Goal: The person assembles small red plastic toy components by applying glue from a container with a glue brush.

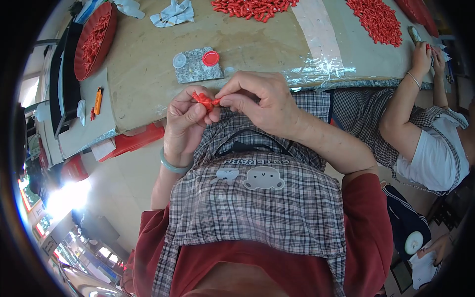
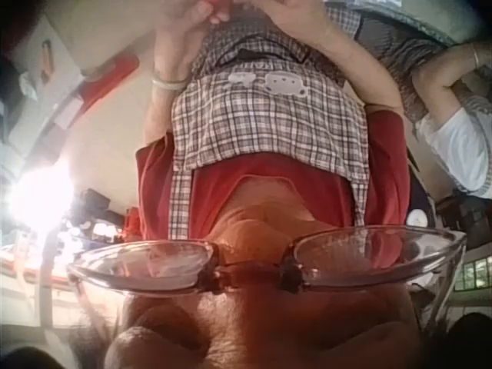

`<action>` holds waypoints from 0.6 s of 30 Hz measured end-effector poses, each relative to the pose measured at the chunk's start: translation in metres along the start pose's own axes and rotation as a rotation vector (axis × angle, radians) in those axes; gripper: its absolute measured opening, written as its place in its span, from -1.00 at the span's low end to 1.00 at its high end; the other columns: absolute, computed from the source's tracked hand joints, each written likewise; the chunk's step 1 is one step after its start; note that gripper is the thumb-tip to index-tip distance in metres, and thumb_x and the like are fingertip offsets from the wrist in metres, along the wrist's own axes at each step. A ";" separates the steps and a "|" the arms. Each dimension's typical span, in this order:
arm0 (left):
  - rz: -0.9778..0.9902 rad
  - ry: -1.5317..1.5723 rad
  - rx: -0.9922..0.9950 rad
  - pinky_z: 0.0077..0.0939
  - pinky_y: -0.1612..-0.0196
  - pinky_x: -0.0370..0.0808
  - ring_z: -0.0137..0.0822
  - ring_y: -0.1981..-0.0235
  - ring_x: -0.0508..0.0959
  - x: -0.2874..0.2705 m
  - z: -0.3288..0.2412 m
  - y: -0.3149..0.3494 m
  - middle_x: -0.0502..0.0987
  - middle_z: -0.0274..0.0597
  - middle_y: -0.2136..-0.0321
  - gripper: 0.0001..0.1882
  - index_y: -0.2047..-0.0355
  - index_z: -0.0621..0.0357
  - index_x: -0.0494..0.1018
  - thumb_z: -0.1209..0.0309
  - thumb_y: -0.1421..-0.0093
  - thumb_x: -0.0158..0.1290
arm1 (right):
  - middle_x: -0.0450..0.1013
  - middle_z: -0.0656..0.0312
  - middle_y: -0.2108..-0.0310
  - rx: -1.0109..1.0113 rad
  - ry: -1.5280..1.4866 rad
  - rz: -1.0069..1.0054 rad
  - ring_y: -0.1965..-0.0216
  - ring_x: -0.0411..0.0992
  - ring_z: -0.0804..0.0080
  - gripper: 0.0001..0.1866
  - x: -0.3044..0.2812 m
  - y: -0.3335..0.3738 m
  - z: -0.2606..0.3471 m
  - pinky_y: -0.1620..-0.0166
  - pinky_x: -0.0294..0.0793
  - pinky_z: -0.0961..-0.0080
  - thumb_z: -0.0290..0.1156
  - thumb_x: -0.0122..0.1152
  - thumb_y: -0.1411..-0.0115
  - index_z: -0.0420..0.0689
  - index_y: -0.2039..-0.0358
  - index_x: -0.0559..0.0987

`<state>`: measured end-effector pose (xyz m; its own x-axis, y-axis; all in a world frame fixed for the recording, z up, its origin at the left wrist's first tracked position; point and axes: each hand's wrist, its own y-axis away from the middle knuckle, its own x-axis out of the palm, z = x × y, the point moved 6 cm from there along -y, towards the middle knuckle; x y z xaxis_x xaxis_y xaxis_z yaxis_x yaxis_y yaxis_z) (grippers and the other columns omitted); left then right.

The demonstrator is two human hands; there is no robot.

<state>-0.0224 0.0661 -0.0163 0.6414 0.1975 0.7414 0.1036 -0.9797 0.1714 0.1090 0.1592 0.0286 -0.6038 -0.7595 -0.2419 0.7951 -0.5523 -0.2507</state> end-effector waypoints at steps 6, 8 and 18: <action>0.058 0.023 0.070 -0.53 0.25 0.59 -0.28 0.33 0.60 0.000 -0.012 0.000 0.56 0.06 0.22 -0.78 0.15 0.31 0.45 0.55 -0.21 0.16 | 0.52 0.19 0.40 0.386 -0.573 -0.001 0.44 0.48 0.57 -0.87 0.004 0.001 -0.034 0.36 0.51 0.66 -0.53 0.14 -0.30 -0.32 0.20 0.56; 0.050 0.032 0.093 -0.53 0.23 0.59 -0.29 0.32 0.60 -0.003 -0.012 0.000 0.55 0.08 0.19 -0.78 0.14 0.30 0.45 0.55 -0.21 0.15 | 0.52 0.19 0.39 0.430 -0.636 0.006 0.43 0.48 0.56 -0.86 0.006 -0.002 -0.037 0.36 0.53 0.64 -0.52 0.14 -0.31 -0.33 0.19 0.56; -0.001 0.033 0.119 -0.51 0.18 0.57 -0.28 0.25 0.59 -0.011 -0.017 0.003 0.51 0.01 0.16 -0.76 0.10 0.30 0.45 0.59 -0.21 0.09 | 0.56 0.23 0.41 0.504 -0.567 -0.017 0.45 0.50 0.63 -0.83 -0.004 -0.020 -0.045 0.35 0.55 0.69 -0.45 0.20 -0.29 -0.29 0.20 0.60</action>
<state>-0.0421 0.0616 -0.0132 0.6163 0.1971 0.7624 0.1950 -0.9762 0.0948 0.0932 0.1884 -0.0078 -0.6026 -0.7347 0.3116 0.7980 -0.5521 0.2415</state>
